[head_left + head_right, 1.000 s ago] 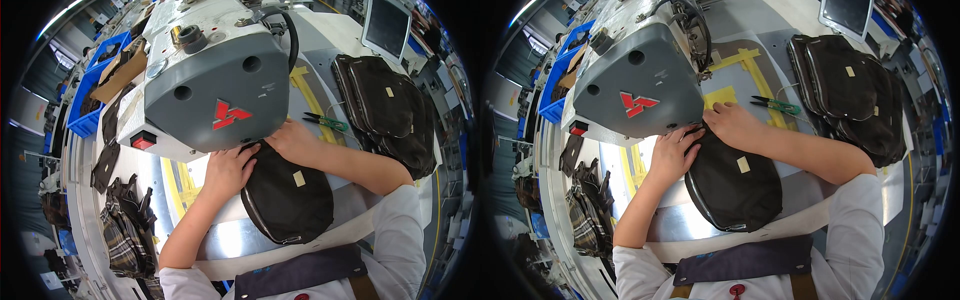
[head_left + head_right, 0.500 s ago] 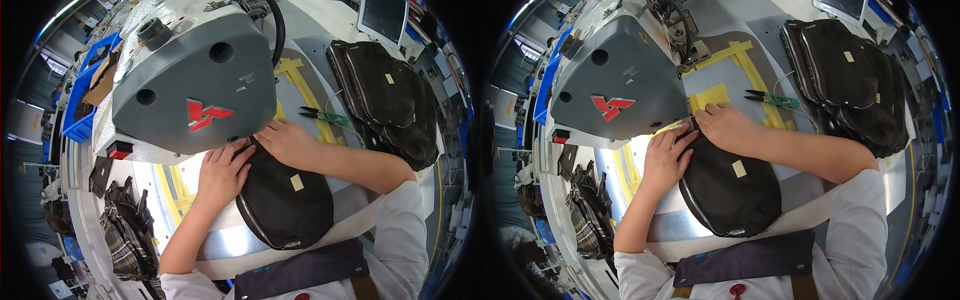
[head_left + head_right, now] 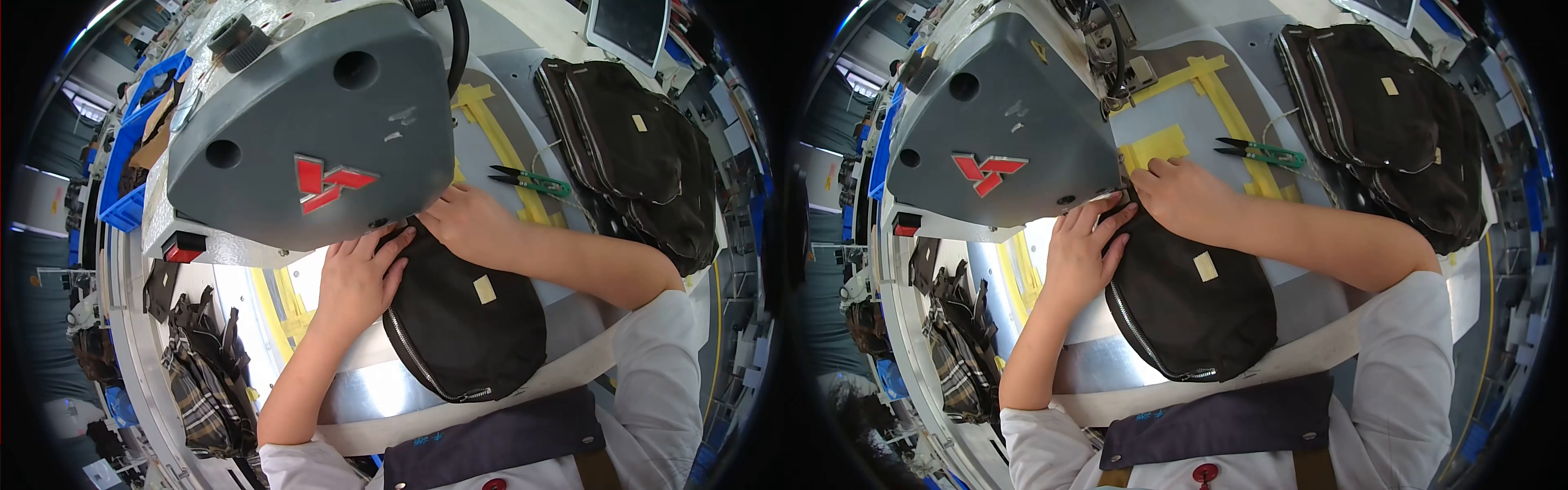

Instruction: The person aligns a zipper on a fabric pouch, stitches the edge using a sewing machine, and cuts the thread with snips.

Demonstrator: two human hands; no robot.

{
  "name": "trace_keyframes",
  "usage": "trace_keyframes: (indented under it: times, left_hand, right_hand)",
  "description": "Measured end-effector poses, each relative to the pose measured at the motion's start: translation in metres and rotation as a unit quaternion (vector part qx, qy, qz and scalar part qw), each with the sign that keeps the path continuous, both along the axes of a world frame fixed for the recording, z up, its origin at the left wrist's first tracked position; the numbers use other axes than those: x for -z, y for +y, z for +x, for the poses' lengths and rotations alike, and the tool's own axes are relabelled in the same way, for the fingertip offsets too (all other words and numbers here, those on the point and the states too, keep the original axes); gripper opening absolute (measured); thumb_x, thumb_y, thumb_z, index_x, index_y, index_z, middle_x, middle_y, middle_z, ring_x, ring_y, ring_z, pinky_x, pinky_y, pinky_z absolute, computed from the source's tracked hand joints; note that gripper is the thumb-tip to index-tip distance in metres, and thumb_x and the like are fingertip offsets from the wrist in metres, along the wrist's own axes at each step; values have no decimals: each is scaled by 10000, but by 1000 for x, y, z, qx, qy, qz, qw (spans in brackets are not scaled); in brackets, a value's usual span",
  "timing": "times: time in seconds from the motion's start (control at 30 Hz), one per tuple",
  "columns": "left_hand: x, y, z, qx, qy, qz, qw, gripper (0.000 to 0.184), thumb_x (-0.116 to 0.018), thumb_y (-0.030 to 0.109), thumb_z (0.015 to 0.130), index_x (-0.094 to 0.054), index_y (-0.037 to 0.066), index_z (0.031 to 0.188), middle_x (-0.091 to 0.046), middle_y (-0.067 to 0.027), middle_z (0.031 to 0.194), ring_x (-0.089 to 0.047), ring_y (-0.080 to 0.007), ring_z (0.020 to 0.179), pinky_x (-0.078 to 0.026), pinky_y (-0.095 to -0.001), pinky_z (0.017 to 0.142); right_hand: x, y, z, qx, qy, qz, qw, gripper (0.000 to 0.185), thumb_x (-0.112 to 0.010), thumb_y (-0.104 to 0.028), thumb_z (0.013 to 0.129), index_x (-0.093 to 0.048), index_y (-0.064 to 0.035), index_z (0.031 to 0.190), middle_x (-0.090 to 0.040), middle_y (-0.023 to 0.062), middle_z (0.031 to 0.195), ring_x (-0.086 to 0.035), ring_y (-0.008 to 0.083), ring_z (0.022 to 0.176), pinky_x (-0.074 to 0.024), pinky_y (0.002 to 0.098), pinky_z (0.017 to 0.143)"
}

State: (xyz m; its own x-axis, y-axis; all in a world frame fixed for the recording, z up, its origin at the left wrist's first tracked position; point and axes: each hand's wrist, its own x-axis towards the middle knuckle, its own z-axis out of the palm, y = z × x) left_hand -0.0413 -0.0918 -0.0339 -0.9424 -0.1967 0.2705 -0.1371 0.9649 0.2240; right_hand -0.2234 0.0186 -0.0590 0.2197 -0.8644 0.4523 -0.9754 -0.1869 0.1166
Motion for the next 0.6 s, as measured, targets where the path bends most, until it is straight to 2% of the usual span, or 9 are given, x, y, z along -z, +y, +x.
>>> trace_keyframes:
  times: [0.33, 0.37, 0.6]
  left_hand:
    - [-1, 2, -4, -2, 10, 5, 1000, 348, -655, 113, 775, -645, 139, 1123, -584, -63, 1149, -562, -273, 1042, -428, -392, 875]
    - [0, 0, -4, -6, 6, 3, 1000, 345, -653, 114, 779, -645, 139, 1123, -585, -62, 1146, -563, -271, 1043, -427, -392, 867]
    - [0, -1, -6, -21, 2, -9, 1000, 342, -641, 118, 803, -643, 145, 1144, -586, -58, 1147, -574, -278, 1036, -418, -391, 856]
  right_hand:
    - [4, 0, -3, -18, -28, 3, 999, 141, -590, -127, 714, -651, -13, 771, -534, 72, 882, -568, 198, 798, -504, 305, 681]
    - [3, -2, -5, -12, -33, 43, 998, 184, -568, -132, 738, -617, -3, 860, -529, 60, 930, -552, 205, 874, -493, 317, 731]
    - [3, -6, -8, -15, -40, 24, 999, 178, -573, -131, 723, -630, -2, 830, -538, 66, 900, -556, 203, 815, -492, 315, 687]
